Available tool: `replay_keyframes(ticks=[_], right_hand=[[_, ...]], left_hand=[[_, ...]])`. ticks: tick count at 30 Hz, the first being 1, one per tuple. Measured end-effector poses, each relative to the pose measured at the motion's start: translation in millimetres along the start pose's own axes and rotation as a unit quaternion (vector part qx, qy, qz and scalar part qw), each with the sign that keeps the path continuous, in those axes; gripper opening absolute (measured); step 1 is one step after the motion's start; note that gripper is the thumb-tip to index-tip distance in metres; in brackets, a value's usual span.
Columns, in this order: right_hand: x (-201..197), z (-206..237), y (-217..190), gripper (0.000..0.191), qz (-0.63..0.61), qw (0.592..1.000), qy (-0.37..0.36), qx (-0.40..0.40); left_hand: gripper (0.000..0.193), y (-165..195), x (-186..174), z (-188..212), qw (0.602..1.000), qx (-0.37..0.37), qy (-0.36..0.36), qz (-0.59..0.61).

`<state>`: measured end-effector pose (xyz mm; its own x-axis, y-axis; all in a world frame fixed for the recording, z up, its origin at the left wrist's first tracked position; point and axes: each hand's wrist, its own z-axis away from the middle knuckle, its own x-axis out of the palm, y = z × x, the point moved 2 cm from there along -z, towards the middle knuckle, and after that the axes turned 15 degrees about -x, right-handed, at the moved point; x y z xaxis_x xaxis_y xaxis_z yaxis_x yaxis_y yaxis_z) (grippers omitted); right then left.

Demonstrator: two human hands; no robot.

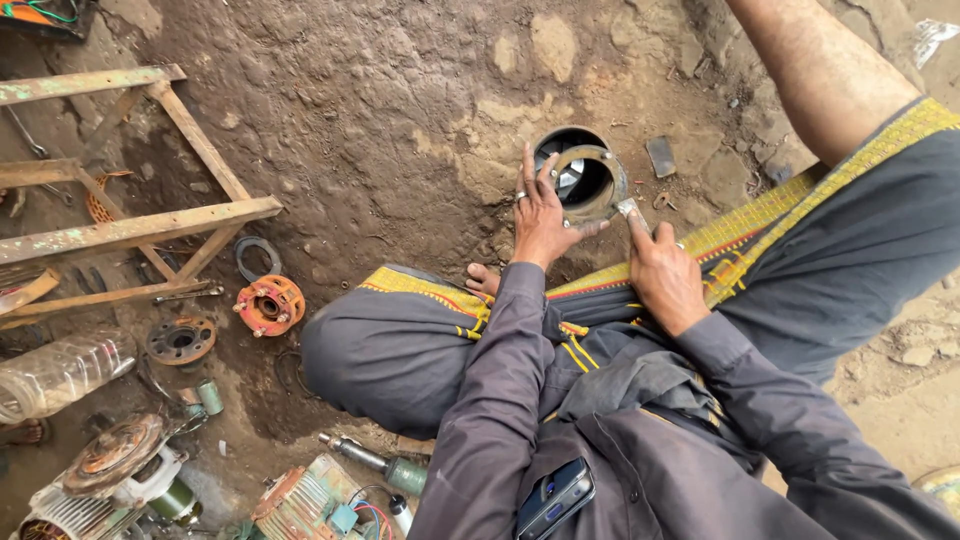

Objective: The person sits on the ground holding a metal pump impeller housing and repeatedly scrapes its rim and inner surface with a small flat scraper, rotating the part to work around it. They continue scraping the housing's edge and interior throughout the episode.

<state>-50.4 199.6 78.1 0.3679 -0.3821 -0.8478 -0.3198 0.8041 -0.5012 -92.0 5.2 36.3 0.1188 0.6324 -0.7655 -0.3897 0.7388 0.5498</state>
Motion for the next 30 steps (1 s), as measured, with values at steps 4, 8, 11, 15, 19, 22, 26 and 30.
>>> replay_keyframes(ticks=[4,8,11,15,19,22,26,30], right_hand=[[-0.8,-7.4,0.6,0.05,0.006,1.0,0.016,-0.014],[-1.8,-12.9,-0.8,0.05,0.013,1.0,0.009,-0.018],[-3.0,-14.5,-1.6,0.049,0.034,0.999,0.013,-0.025],[-2.9,-17.2,-0.7,0.053,0.063,0.998,0.007,-0.031],[-1.7,-20.9,-1.1,0.054,0.064,0.997,0.016,-0.045],[-0.8,-23.4,-2.5,0.056,0.059,0.997,0.002,-0.043],[-5.8,-28.4,-0.3,0.057,0.109,0.991,-0.017,-0.078],[-15.8,-36.1,12.8,0.054,0.106,0.986,-0.062,-0.113]], left_hand=[[0.139,-1.7,2.2,-4.9,1.0,0.0,-0.003,0.0],[0.141,-3.9,1.5,-10.1,1.0,-0.008,-0.011,-0.01],[0.14,-4.1,0.6,-11.3,1.0,-0.013,-0.019,-0.011],[0.143,-7.1,-3.0,-12.1,0.999,-0.02,-0.019,-0.023],[0.141,-10.1,-3.2,-14.1,1.0,-0.014,-0.02,0.002],[0.144,-12.8,-3.6,-14.6,0.999,-0.023,-0.025,-0.008],[0.145,-18.7,-1.4,-13.0,1.0,-0.021,-0.022,0.001],[0.146,-28.3,0.9,-16.3,0.998,-0.038,-0.035,-0.02]])
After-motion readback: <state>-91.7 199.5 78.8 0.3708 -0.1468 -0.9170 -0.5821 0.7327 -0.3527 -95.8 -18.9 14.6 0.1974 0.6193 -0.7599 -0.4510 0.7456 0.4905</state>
